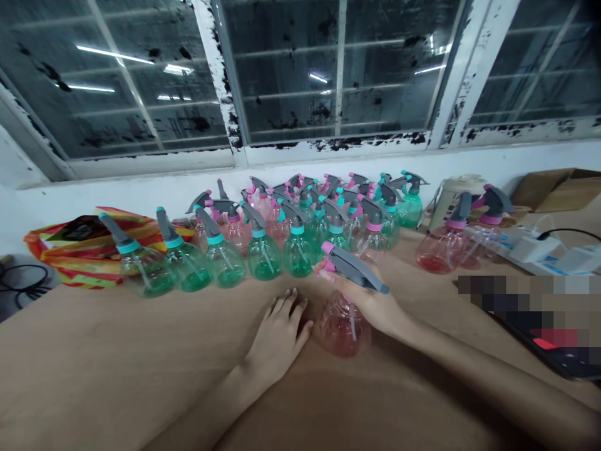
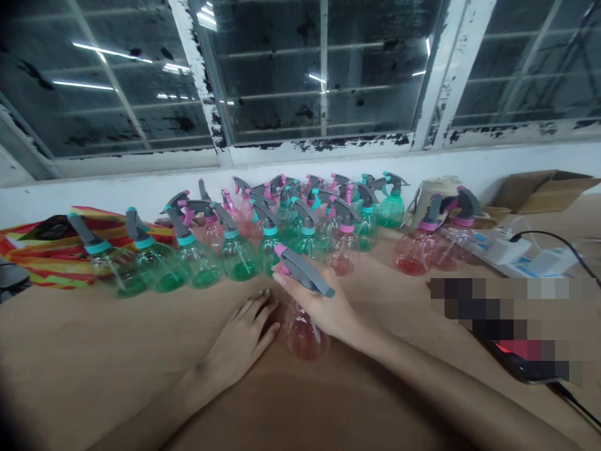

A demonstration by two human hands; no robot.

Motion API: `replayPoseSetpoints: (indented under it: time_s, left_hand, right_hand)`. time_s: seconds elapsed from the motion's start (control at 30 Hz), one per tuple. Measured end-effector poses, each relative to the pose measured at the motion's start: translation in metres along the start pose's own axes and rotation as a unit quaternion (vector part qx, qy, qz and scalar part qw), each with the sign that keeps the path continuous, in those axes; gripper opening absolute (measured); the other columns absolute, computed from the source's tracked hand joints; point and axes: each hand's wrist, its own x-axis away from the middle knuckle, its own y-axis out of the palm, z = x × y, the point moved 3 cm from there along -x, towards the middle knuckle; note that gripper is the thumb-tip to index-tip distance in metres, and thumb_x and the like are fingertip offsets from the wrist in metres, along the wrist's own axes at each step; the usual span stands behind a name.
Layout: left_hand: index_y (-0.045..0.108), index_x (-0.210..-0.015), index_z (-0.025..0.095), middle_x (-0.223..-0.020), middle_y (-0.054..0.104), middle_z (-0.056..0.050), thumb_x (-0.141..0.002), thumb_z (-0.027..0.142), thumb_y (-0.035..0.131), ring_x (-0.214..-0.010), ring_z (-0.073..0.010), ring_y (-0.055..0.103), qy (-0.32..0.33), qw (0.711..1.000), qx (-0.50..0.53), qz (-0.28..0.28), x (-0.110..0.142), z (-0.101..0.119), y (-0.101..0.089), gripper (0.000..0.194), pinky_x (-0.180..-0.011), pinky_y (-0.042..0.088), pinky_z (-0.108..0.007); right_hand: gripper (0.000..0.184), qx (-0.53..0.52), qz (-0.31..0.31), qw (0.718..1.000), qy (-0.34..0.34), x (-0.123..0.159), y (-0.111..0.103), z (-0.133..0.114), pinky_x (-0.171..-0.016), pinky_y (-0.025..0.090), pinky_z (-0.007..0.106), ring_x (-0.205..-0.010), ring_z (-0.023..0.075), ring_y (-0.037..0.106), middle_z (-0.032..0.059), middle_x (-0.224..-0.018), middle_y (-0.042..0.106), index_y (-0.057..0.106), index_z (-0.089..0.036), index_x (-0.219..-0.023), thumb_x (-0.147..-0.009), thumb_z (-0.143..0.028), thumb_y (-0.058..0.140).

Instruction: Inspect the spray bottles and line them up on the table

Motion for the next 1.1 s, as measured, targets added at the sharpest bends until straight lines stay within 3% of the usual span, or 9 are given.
replayPoseSetpoints:
  time_s: [0.27,0.57,0.83,1.1]
  left_hand:
    - [0.051,-0.124,0.011,-0.133,0.05,-0.015,-0.095,0.03,0.042,-0.125,-0.0284,0.043,-0.004,1.0,-0.002,-0.006,-0.0009,-0.0006,0.0024,0.036,-0.102,0.036,-0.046]
    - [0.051,-0.123,0.015,-0.13,0.052,-0.013,-0.096,0.032,0.036,-0.124,-0.0267,0.044,0.001,1.0,0.002,0.014,0.001,-0.0008,0.0016,0.035,-0.102,0.035,-0.045]
    - [0.051,-0.125,0.01,-0.132,0.05,-0.015,-0.094,0.029,0.042,-0.124,-0.0281,0.043,-0.006,1.0,-0.02,-0.017,-0.0015,0.0003,0.0019,0.037,-0.103,0.035,-0.045]
    - [0.051,-0.126,0.008,-0.132,0.05,-0.017,-0.094,0.028,0.045,-0.125,-0.0291,0.043,-0.011,1.0,-0.005,-0.024,-0.0022,0.0011,0.0,0.038,-0.103,0.034,-0.046]
  right_hand:
    - [0.019,0.034,0.06,0.996,0.048,0.0075,-0.0012,0.0055,-0.06,0.05,0.033,-0.069,0.02,0.061,0.0015,-0.074,0.065,0.067,-0.026,-0.08,-0.076,-0.044,0.063]
    - [0.018,-0.01,0.006,1.0,0.009,0.0016,-0.0022,-0.0009,-0.077,0.05,0.038,-0.08,0.021,0.065,0.0017,-0.085,0.071,0.068,-0.026,-0.088,-0.078,-0.04,0.063]
    - [0.023,-0.06,-0.015,0.998,0.009,0.0023,0.0,0.0065,-0.09,0.047,0.042,-0.097,0.0227,0.064,0.0033,-0.096,0.072,0.069,-0.026,-0.096,-0.075,-0.035,0.066]
    - [0.017,-0.004,-0.011,1.0,0.004,0.0018,-0.0019,-0.0024,-0.07,0.048,0.035,-0.07,0.0188,0.061,-0.0008,-0.07,0.065,0.063,-0.024,-0.076,-0.079,-0.041,0.062]
